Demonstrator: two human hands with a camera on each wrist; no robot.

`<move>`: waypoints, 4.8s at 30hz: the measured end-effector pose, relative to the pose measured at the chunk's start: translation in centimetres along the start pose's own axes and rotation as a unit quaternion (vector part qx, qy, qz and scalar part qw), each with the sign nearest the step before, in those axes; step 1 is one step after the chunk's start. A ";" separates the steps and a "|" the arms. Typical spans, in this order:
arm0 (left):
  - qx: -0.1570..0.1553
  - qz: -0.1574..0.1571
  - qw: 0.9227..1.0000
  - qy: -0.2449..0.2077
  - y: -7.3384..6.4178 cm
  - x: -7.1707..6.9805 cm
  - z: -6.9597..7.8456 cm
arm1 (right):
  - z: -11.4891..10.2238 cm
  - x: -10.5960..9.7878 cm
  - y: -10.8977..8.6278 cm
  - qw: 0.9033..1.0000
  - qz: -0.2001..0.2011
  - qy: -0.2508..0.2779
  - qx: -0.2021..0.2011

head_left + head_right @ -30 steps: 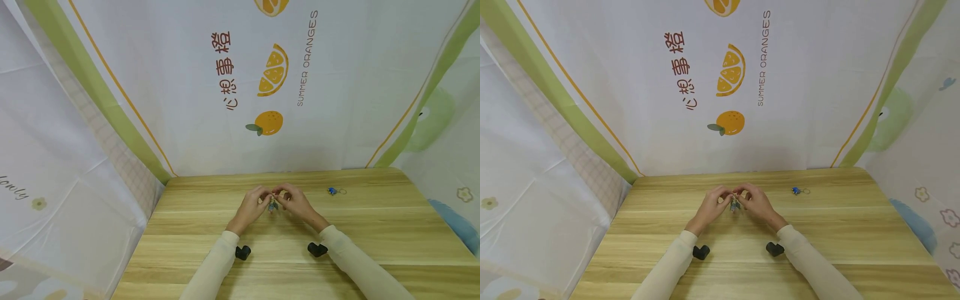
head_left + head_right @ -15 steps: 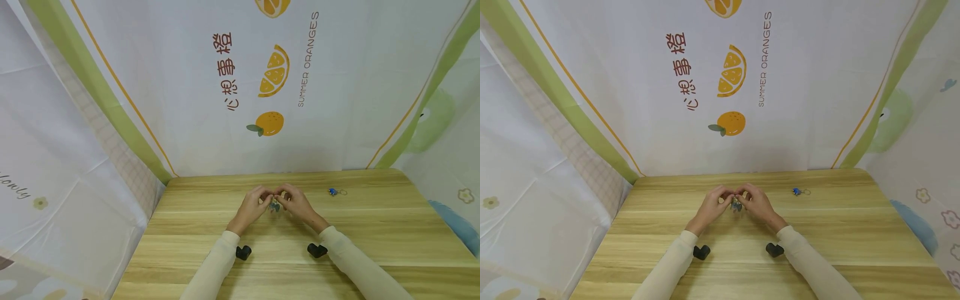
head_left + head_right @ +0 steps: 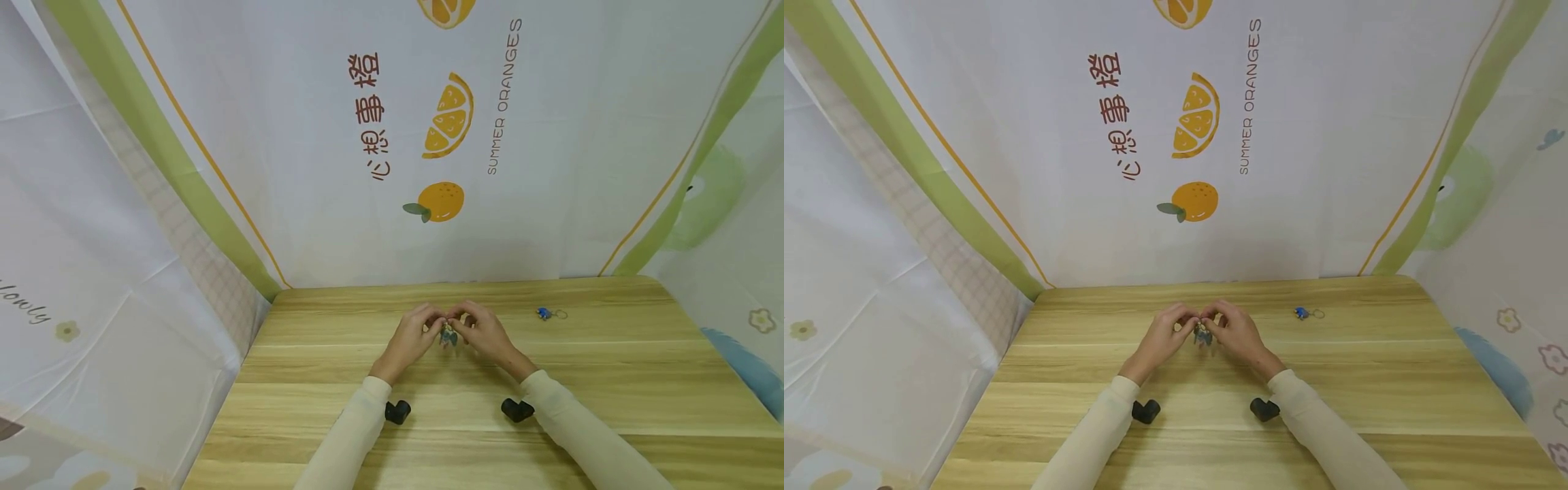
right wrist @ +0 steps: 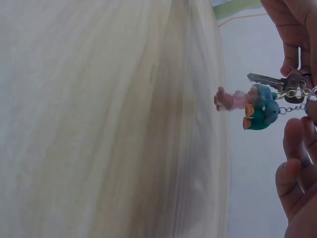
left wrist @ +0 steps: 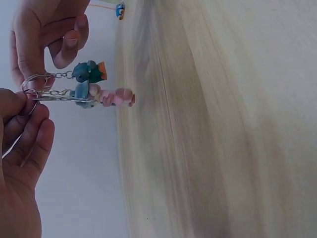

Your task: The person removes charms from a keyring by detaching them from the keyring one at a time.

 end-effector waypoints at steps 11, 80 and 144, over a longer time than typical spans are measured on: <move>-0.002 -0.010 1.000 0.004 0.1 0.2 -0.1 | 0.3 -0.4 -0.2 1.000 0.018 0.000 0.025; 0.000 -0.003 1.000 -0.022 0.1 0.3 0.2 | -0.3 -1.0 -0.3 0.998 0.016 -0.042 -0.038; -0.008 0.008 1.000 -0.010 -0.3 -0.3 -0.4 | 1.2 -4.2 -1.0 0.994 0.065 -0.085 0.000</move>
Point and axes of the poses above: each hand's wrist, its own y-axis towards the middle knuckle, its own x-axis out of the palm, z = x × y, the point moved 6 cm from there along y, towards the middle knuckle, and after that the axes turned 5 degrees about -z, right-handed, at the moved point
